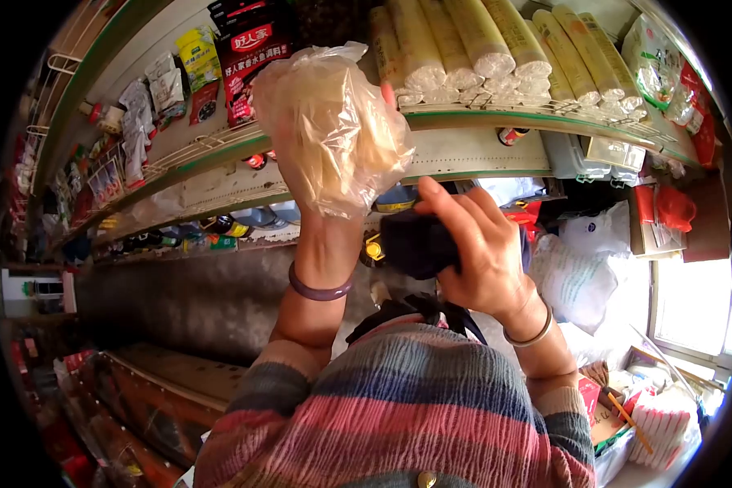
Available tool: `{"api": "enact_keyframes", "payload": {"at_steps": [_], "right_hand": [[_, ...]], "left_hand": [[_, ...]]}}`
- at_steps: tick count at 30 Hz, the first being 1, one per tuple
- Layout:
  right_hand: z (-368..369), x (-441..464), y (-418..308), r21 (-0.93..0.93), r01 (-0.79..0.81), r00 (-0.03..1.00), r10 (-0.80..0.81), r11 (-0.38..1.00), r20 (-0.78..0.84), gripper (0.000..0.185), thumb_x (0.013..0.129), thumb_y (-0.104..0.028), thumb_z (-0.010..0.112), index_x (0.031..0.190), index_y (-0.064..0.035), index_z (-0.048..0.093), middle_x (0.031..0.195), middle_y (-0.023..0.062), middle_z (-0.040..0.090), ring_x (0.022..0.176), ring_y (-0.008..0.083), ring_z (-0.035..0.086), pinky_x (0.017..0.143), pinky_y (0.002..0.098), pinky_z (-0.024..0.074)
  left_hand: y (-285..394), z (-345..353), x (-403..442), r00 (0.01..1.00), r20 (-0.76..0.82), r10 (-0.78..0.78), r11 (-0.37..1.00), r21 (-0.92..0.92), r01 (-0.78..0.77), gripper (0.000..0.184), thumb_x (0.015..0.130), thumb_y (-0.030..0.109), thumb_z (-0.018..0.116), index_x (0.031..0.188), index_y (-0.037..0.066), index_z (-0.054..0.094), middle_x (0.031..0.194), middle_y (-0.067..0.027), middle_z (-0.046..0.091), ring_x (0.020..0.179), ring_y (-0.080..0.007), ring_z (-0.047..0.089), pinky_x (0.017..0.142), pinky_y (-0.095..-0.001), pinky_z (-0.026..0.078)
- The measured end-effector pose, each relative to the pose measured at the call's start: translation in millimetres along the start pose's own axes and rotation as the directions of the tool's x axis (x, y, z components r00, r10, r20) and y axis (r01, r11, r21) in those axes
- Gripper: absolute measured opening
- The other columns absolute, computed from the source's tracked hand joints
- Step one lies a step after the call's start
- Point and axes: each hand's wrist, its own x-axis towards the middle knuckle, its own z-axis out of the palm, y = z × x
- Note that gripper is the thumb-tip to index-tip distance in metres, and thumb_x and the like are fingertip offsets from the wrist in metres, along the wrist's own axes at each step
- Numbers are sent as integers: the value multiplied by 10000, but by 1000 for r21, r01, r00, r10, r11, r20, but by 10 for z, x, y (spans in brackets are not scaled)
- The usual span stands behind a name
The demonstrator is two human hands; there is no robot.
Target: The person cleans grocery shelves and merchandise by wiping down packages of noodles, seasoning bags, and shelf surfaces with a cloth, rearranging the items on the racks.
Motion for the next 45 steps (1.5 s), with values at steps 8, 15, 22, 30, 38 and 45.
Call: {"api": "enact_keyframes", "payload": {"at_steps": [8,15,22,30,38,45], "right_hand": [[-76,145,186,130,15,982,10,991,-190,386,503,36,577,869,-88,573,797,41,586,737,255,552,648,332,473],[-358,225,228,139,107,976,-77,985,-205,297,505,32,539,788,-60,540,781,75,591,742,267,558,664,316,462],[-325,195,465,570,-184,885,388,800,-259,340,654,91,423,965,-9,518,1000,117,627,964,167,569,863,299,454],[-294,106,53,-112,201,843,-230,973,-486,327,672,-78,625,997,-39,621,1146,202,547,1051,339,547,893,398,421],[-57,-399,428,108,-229,959,243,967,-143,376,519,66,538,872,-29,628,998,108,598,897,313,560,795,373,468],[-26,-14,52,-330,133,969,-192,935,-154,392,653,-122,553,1031,-52,633,1150,55,547,854,224,503,770,291,458]], "left_hand": [[-91,159,-152,962,228,148,499,823,-272,464,885,364,460,1222,45,474,1161,-109,552,1017,-243,560,848,-397,486],[-26,-68,-142,970,93,-224,949,247,195,556,893,467,433,1292,80,414,1254,-110,503,1097,-310,519,914,-476,443],[-9,-110,-191,944,5,-331,943,-17,331,381,924,285,447,1236,67,472,1226,-130,527,1073,-270,554,900,-441,481],[-76,-48,-145,961,-273,-41,993,95,70,355,875,171,564,1199,56,476,1174,-84,562,1087,-224,538,944,-398,439],[-56,16,-110,963,-261,62,987,159,-21,385,876,190,570,1229,68,476,1213,-99,535,1125,-237,505,951,-447,424],[-315,204,-226,965,-231,122,903,429,-11,358,881,183,560,1193,26,476,1137,-87,557,1060,-219,534,911,-372,439]]}}
